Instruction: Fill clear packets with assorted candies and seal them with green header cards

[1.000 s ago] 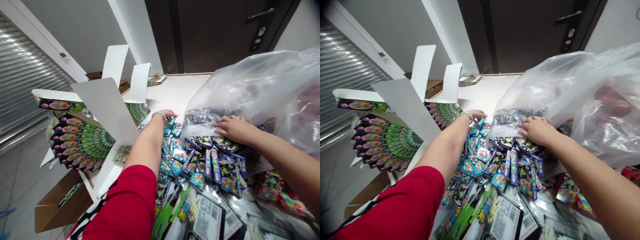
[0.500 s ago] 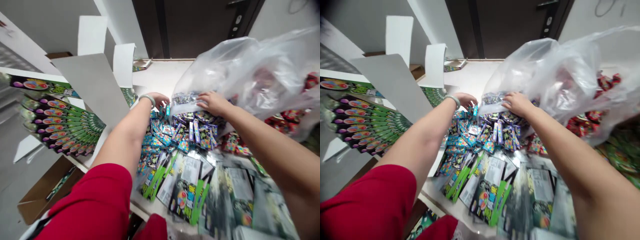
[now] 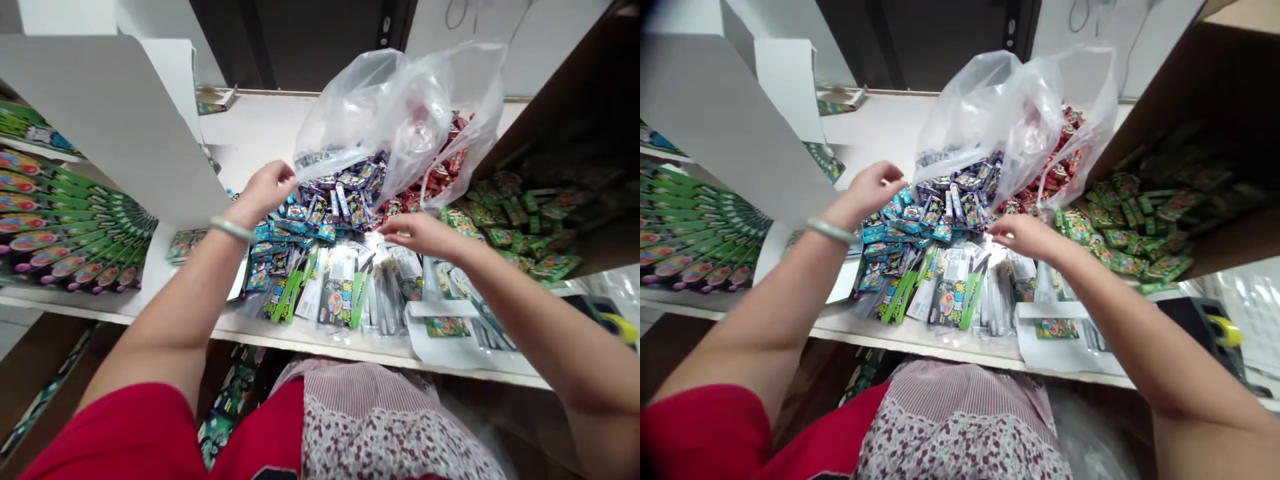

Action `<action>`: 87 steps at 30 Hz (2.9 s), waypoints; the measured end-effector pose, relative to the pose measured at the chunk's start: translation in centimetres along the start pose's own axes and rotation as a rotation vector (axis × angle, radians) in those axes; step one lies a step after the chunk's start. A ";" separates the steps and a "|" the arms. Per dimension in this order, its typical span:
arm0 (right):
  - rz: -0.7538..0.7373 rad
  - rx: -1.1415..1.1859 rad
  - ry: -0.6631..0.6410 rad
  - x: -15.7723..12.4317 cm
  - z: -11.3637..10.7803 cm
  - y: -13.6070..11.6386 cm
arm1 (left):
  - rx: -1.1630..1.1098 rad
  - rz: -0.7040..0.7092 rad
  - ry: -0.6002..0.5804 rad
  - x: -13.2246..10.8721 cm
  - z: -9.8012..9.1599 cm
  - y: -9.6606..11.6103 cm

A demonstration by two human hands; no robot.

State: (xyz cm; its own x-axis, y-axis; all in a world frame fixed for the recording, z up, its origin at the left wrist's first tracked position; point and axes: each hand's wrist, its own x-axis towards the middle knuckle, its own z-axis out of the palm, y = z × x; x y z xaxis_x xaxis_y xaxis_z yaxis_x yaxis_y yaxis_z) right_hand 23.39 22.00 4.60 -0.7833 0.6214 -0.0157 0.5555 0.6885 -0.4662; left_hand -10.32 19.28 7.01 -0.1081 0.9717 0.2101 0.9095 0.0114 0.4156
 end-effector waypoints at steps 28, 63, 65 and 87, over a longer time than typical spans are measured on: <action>0.378 0.059 0.128 1.5 3.7 -8.9 | -0.686 -0.055 0.013 -16.2 11.3 3.4; 0.200 1.077 0.445 -7.4 10.6 -13.9 | -1.200 -0.210 0.029 -19.4 4.9 6.9; 0.240 1.204 0.348 -7.2 11.5 -14.1 | -1.375 -0.244 -0.068 -19.0 5.1 7.8; 0.381 1.230 0.295 -9.4 16.3 -12.3 | -1.676 -0.417 -0.178 -21.1 8.4 7.3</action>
State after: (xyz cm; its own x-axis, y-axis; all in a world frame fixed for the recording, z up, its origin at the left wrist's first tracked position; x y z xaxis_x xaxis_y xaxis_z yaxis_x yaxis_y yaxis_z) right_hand 19.33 1.57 -3.95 -0.4586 0.8646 -0.2053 -0.0107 -0.2364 -0.9716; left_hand 1.96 0.87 -1.82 -0.0610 0.9807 -0.1858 -0.5473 0.1228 0.8279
